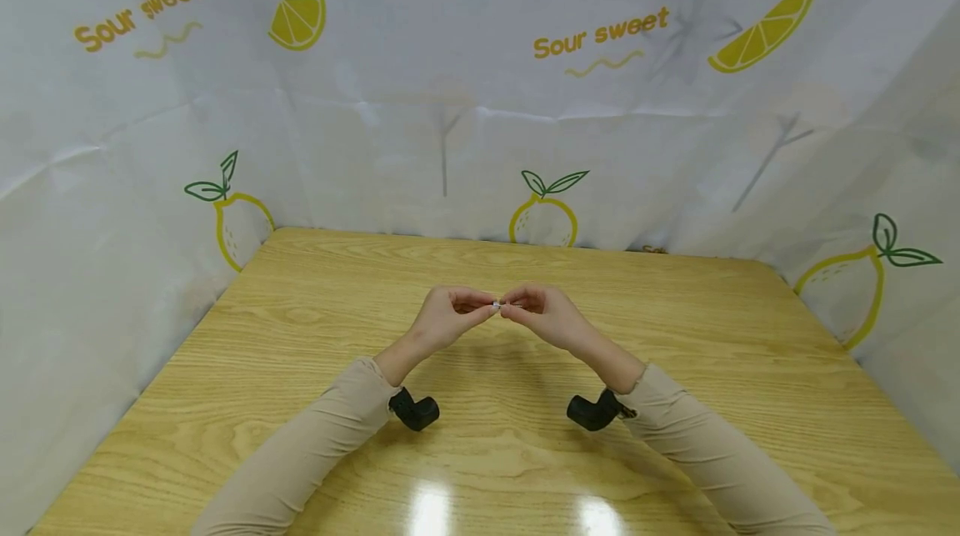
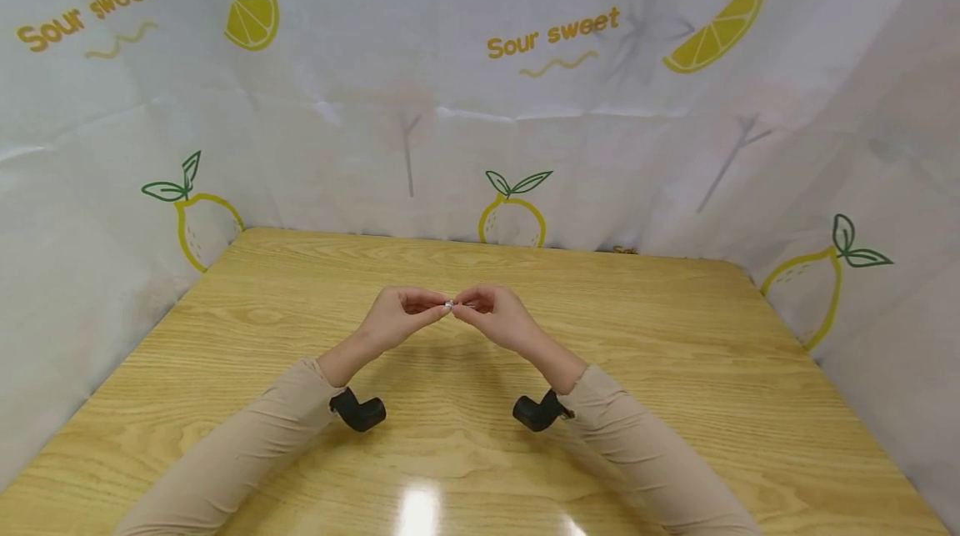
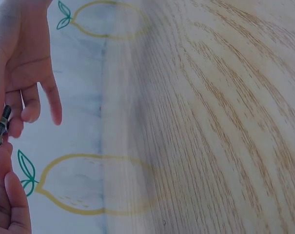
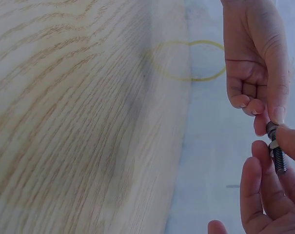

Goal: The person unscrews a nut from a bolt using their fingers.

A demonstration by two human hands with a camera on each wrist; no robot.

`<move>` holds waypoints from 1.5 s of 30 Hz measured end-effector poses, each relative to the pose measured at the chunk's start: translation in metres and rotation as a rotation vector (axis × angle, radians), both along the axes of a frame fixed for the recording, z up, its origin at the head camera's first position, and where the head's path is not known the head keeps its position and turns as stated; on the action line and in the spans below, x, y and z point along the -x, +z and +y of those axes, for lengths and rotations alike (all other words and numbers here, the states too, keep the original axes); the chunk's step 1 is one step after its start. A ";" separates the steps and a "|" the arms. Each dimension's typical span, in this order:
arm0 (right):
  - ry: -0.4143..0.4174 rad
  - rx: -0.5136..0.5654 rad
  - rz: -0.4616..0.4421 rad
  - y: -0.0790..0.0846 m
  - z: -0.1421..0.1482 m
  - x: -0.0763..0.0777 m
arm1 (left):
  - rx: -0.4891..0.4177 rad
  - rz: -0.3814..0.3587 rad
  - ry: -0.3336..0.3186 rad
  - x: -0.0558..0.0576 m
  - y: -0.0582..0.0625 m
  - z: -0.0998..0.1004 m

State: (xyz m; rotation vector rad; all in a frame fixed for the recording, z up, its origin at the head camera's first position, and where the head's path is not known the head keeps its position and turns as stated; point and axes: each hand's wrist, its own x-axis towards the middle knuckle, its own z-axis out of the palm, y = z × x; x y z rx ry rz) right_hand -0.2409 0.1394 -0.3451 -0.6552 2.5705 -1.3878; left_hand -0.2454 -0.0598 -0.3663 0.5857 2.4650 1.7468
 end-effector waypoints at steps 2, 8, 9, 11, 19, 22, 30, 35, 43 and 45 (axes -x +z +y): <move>-0.001 0.007 0.021 0.000 0.000 0.000 | -0.003 0.001 -0.003 0.000 0.000 0.000; 0.015 0.018 0.013 0.000 0.000 0.001 | -0.004 -0.002 0.000 0.000 0.000 0.000; 0.018 0.012 0.002 0.000 0.000 0.002 | -0.002 -0.002 0.002 0.000 0.000 0.000; 0.036 -0.002 -0.014 0.000 0.000 0.002 | 0.001 0.002 0.004 0.000 0.000 0.000; 0.022 0.016 0.016 -0.001 0.000 0.001 | 0.000 0.017 0.000 0.000 0.000 0.000; 0.001 0.021 0.007 -0.002 0.000 0.002 | 0.001 0.013 0.000 0.001 0.000 0.000; 0.012 -0.005 -0.042 0.000 0.002 0.001 | -0.001 0.002 -0.002 0.000 -0.001 0.000; 0.015 0.031 -0.013 0.000 0.003 -0.001 | -0.019 -0.003 -0.006 0.001 -0.002 0.001; -0.011 0.027 -0.054 -0.001 0.002 0.000 | -0.011 -0.002 -0.006 0.001 -0.001 0.001; -0.013 0.021 -0.054 -0.001 0.002 0.001 | -0.011 -0.006 -0.001 0.001 -0.002 0.001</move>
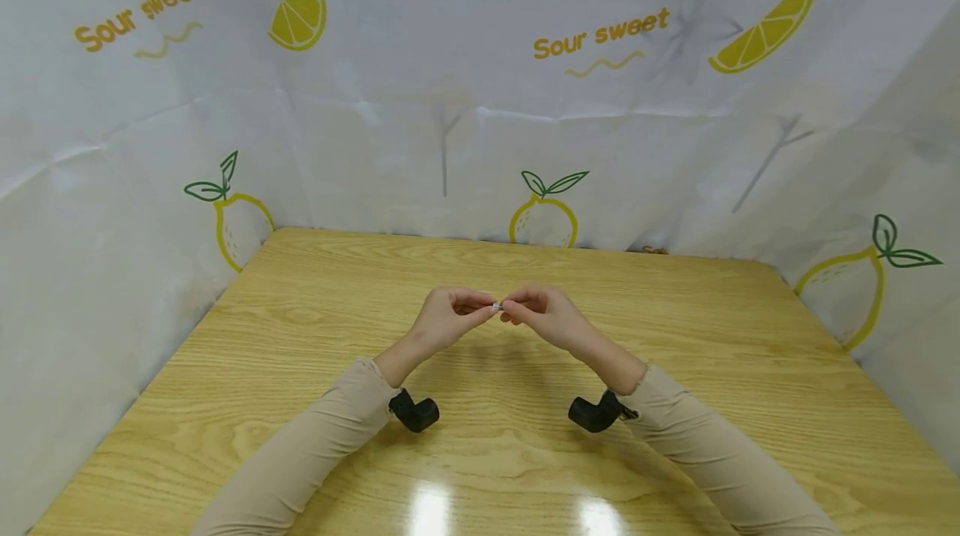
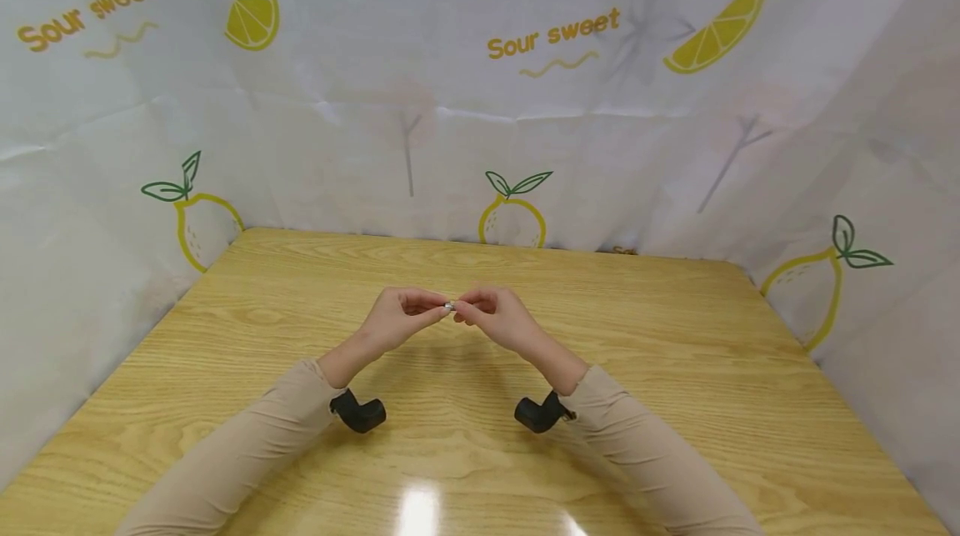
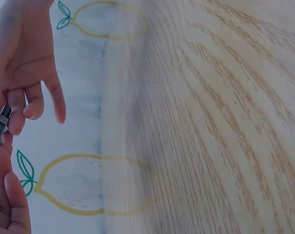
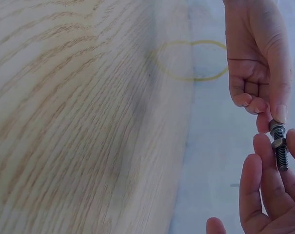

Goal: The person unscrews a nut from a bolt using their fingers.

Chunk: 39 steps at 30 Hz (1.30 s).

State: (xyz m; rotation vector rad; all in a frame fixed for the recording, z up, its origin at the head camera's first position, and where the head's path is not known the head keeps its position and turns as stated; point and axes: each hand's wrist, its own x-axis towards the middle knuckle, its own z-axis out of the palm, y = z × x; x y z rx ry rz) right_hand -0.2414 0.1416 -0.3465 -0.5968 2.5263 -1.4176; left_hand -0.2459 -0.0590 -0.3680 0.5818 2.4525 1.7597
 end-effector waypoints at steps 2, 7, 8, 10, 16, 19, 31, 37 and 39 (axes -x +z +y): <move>-0.009 -0.007 0.019 0.000 0.000 0.000 | -0.001 0.001 0.003 0.000 0.000 0.000; -0.010 0.024 0.064 0.001 0.000 -0.001 | 0.001 -0.007 0.013 -0.001 0.001 0.000; -0.008 0.028 0.061 0.001 0.000 -0.001 | 0.001 -0.007 0.012 -0.001 0.001 0.000; -0.002 0.015 0.048 0.000 0.000 0.000 | 0.000 -0.011 0.012 -0.001 0.001 0.001; -0.001 -0.031 -0.047 -0.001 0.001 -0.001 | 0.003 0.007 0.003 -0.001 -0.001 0.001; -0.004 -0.019 -0.014 -0.001 0.001 -0.001 | 0.002 0.013 -0.002 -0.001 0.000 0.001; 0.018 -0.002 -0.003 -0.001 0.001 0.001 | 0.001 -0.009 0.005 -0.003 0.003 0.001; -0.008 0.000 0.044 0.000 0.001 -0.001 | 0.002 -0.013 0.007 -0.003 0.003 0.001; -0.009 0.010 0.053 0.000 0.000 -0.001 | -0.002 -0.018 0.008 -0.003 0.003 0.001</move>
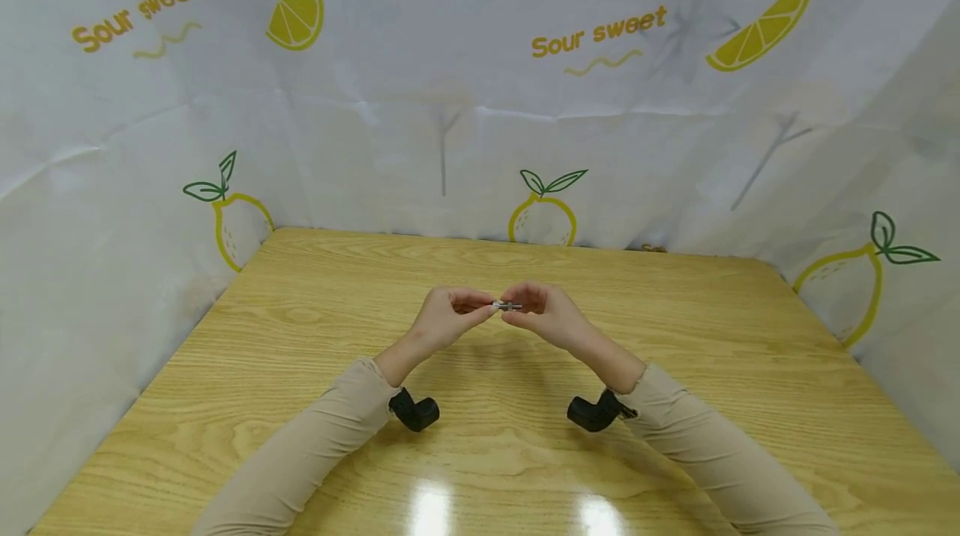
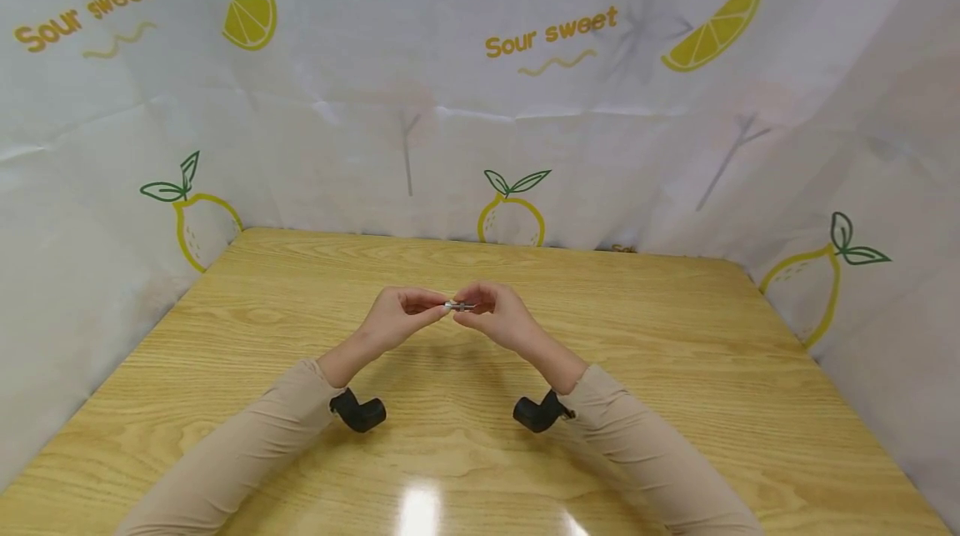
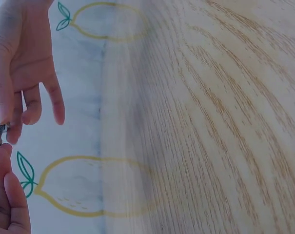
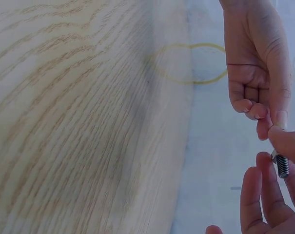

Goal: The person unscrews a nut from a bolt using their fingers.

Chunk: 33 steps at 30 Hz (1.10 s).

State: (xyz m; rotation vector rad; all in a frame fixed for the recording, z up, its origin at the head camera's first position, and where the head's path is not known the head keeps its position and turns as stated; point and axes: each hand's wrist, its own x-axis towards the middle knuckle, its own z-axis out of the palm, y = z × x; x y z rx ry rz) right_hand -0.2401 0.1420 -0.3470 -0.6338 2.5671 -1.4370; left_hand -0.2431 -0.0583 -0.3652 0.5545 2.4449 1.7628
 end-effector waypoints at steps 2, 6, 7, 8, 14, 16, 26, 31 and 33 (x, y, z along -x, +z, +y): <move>0.006 0.012 -0.007 0.000 0.000 0.000 | 0.000 -0.001 0.000 0.000 0.000 0.000; 0.018 0.007 -0.045 -0.001 0.000 0.001 | 0.004 0.007 -0.001 0.000 -0.001 0.000; 0.017 0.004 -0.051 -0.001 0.001 0.001 | 0.004 0.010 -0.002 0.000 -0.001 -0.001; 0.012 -0.004 -0.051 -0.001 0.001 0.001 | 0.004 0.014 -0.003 0.001 -0.001 -0.001; -0.037 0.002 -0.007 -0.002 0.000 0.000 | -0.005 0.023 -0.007 0.001 -0.002 -0.001; -0.027 0.031 0.000 -0.002 0.000 0.000 | -0.015 0.017 -0.007 0.001 -0.001 -0.001; -0.005 0.015 -0.019 -0.003 0.000 0.001 | -0.017 0.030 -0.018 0.000 -0.001 -0.001; -0.022 0.039 0.021 -0.004 -0.001 0.001 | -0.012 0.027 -0.009 0.000 -0.001 -0.001; -0.015 0.059 0.016 -0.004 -0.001 0.001 | -0.016 0.021 -0.008 0.001 0.000 -0.001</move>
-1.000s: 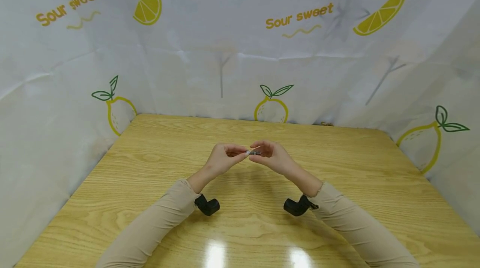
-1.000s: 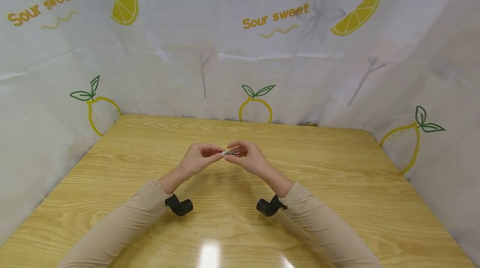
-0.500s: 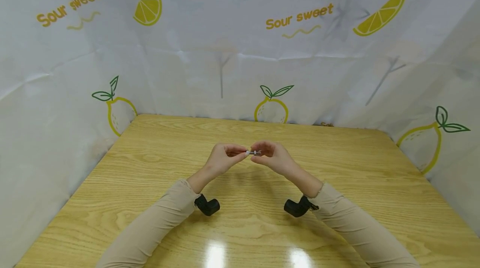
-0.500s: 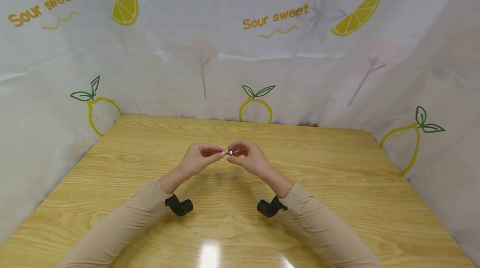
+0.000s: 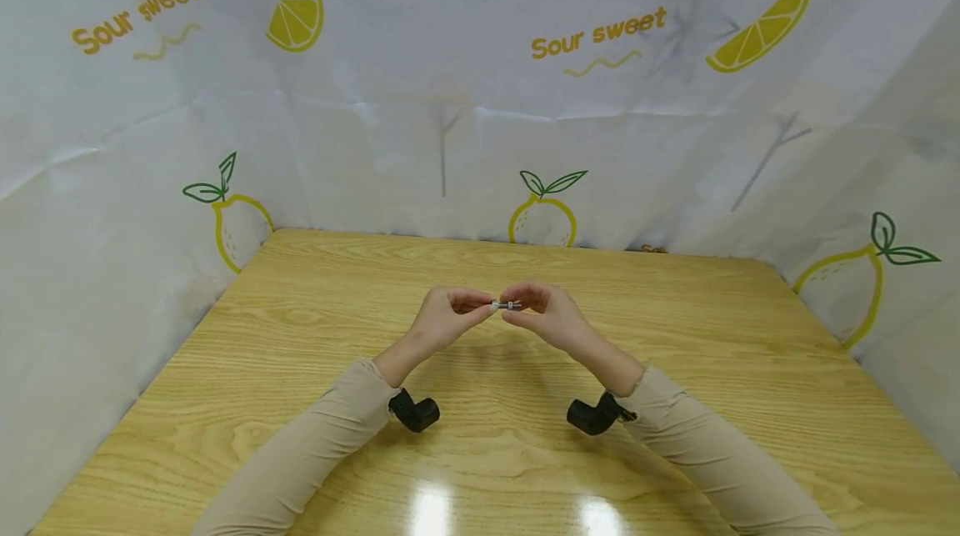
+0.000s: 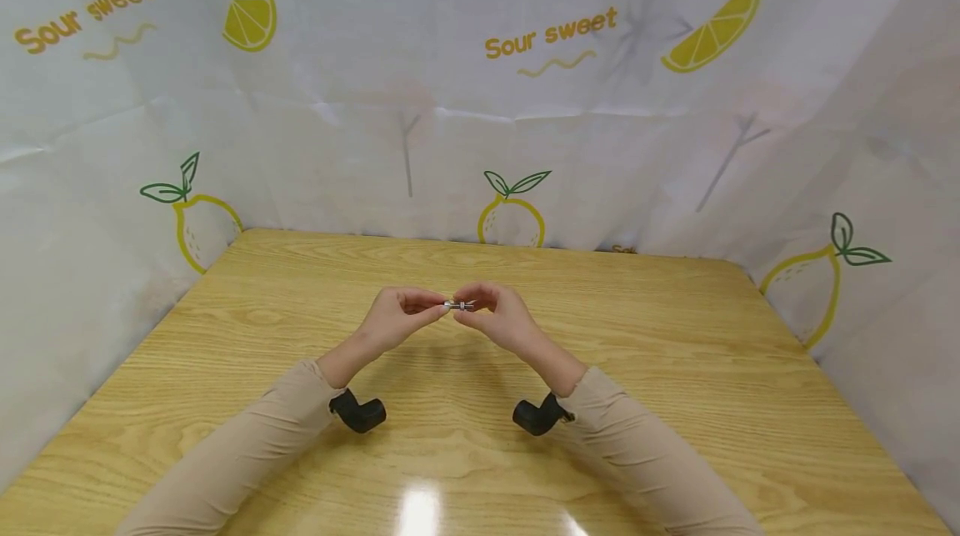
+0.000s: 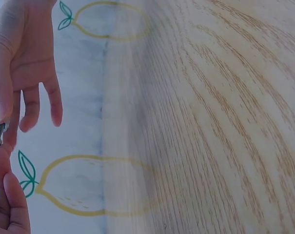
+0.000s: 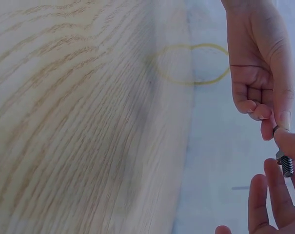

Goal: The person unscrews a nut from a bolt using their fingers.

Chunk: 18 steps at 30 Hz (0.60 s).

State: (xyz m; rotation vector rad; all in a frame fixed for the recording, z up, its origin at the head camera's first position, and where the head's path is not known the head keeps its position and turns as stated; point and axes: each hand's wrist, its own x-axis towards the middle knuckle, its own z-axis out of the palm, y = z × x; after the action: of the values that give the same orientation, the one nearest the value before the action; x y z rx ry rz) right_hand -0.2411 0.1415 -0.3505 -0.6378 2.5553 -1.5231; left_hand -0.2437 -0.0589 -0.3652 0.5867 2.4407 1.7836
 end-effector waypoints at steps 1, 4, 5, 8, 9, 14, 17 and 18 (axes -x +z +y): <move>0.002 -0.004 -0.001 0.000 0.000 0.000 | -0.001 -0.002 0.000 0.000 0.000 0.000; 0.007 -0.030 -0.031 0.001 0.001 0.000 | 0.000 -0.004 -0.002 0.000 -0.001 0.000; 0.009 -0.039 -0.045 0.002 0.001 0.000 | 0.003 0.000 -0.004 0.000 -0.001 0.000; 0.001 -0.057 -0.072 0.003 0.001 0.000 | 0.005 0.005 -0.007 0.001 -0.002 0.000; -0.003 -0.055 -0.073 0.003 0.001 -0.001 | 0.005 0.005 -0.008 0.000 -0.002 0.000; -0.024 -0.038 -0.037 0.002 0.001 -0.001 | 0.005 -0.006 0.003 0.001 -0.001 0.000; -0.014 -0.028 -0.047 0.002 0.001 -0.002 | 0.002 -0.014 0.011 0.001 0.000 0.001; -0.008 -0.023 -0.061 0.003 0.001 -0.001 | 0.002 -0.014 0.012 0.001 0.000 0.001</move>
State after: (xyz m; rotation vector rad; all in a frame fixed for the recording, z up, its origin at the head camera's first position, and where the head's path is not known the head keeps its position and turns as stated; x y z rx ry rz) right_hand -0.2396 0.1428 -0.3476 -0.5699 2.5293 -1.4900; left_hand -0.2442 -0.0583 -0.3656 0.5590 2.4414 1.7838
